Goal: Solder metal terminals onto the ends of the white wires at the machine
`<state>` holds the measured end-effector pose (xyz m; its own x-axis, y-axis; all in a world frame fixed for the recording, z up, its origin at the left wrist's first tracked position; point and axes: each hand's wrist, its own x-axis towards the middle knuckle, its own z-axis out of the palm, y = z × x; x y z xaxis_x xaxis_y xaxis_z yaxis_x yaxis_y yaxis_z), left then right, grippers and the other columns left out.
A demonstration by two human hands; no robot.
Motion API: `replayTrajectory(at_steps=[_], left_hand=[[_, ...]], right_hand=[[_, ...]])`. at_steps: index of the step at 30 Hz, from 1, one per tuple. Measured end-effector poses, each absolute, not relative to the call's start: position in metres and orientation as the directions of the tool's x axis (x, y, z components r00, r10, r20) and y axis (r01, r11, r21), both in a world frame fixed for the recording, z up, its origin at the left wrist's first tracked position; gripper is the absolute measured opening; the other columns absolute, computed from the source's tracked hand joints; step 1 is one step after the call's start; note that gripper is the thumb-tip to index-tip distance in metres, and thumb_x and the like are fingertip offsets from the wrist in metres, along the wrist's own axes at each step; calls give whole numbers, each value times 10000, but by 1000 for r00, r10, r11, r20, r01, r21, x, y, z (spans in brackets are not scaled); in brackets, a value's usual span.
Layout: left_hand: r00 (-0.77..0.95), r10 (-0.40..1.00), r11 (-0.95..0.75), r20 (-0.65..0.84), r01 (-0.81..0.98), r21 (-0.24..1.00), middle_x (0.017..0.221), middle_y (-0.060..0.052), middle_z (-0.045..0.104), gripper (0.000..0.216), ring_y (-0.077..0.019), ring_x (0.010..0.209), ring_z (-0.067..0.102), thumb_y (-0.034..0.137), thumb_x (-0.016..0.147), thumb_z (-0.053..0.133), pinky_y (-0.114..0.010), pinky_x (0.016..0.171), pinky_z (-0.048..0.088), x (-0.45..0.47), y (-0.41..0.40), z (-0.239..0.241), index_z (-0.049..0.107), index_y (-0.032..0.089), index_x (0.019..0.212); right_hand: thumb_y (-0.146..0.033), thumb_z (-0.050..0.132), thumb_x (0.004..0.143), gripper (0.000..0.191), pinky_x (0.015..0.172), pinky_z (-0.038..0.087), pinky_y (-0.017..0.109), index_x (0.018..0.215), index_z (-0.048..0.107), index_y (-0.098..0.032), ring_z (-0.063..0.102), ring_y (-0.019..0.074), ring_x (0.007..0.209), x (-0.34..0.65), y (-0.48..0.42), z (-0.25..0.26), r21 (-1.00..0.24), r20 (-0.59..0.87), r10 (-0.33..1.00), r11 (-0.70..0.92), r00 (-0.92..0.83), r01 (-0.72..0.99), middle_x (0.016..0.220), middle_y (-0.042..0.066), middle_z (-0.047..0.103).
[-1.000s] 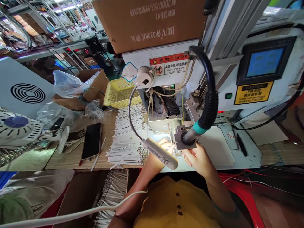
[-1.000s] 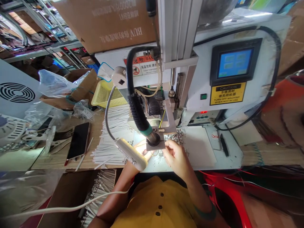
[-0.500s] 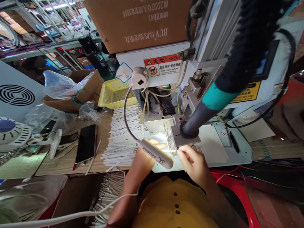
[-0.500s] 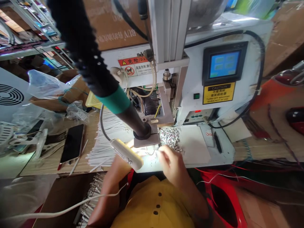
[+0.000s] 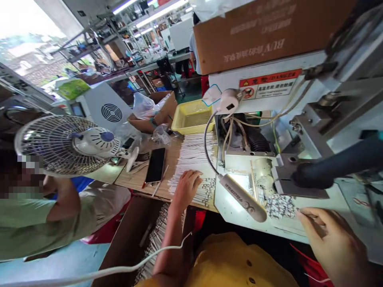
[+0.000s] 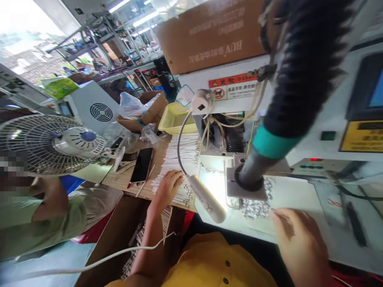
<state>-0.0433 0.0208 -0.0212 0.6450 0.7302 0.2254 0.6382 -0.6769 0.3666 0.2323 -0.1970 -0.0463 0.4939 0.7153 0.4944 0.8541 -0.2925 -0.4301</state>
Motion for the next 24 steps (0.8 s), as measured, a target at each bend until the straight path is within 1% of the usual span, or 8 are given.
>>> replayTrajectory(at_steps=[2,4,7,10,13,18,20,24], left_hand=[[627,749,-655,214,653,381,921,-46,650,183,-185,897,567,215,915,475,-330,834,477,-35,26,-18,644,178,975],[609,757,-649,236,657,384,897,-42,656,171,-185,885,567,202,901,502,-318,812,477,-26,31,-14,672,182,909],[591,765,-642,256,667,378,882,-38,660,143,-196,906,560,164,862,558,-310,793,478,-11,37,-13,697,198,854],[583,775,-631,245,691,352,893,-34,661,119,-204,912,549,145,827,600,-316,801,477,0,39,-15,699,212,833],[584,781,-624,221,710,326,930,-42,650,104,-208,920,544,136,816,609,-318,804,475,3,39,-16,680,197,861],[601,779,-623,179,713,322,903,-32,653,117,-202,890,543,139,846,562,-304,771,464,1,38,-12,662,199,844],[596,781,-621,186,715,321,877,-26,651,126,-198,878,541,146,854,549,-299,765,457,2,38,-12,657,205,823],[584,793,-607,173,737,298,854,-35,625,117,-202,843,538,144,843,552,-303,728,448,4,40,-16,627,197,772]], right_hand=[[-610,362,887,481,539,417,331,760,576,-198,597,224,626,226,-196,-41,-464,475,695,-324,540,824,716,60,623],[-625,377,870,487,547,421,335,796,597,-196,618,235,639,222,-197,-35,-496,447,661,-377,603,782,727,60,640],[-622,406,849,468,627,454,356,851,614,-203,648,258,701,218,-198,-25,-596,366,599,-436,712,674,785,63,675],[-640,446,806,457,648,473,356,823,606,-212,653,257,700,218,-198,-22,-672,296,590,-431,752,602,786,65,682],[-628,460,797,452,615,485,341,821,623,-207,652,242,646,221,-198,-26,-670,306,620,-399,722,626,750,63,684],[-616,465,824,464,658,488,334,882,685,-211,659,230,653,224,-200,-31,-638,373,663,-325,650,698,734,37,696],[-634,473,814,477,638,485,322,890,693,-218,652,218,624,223,-201,-31,-676,319,668,-337,672,656,674,18,681],[-655,532,758,460,597,488,288,846,683,-229,635,193,582,220,-202,-36,-773,106,655,-419,749,476,640,0,656]])
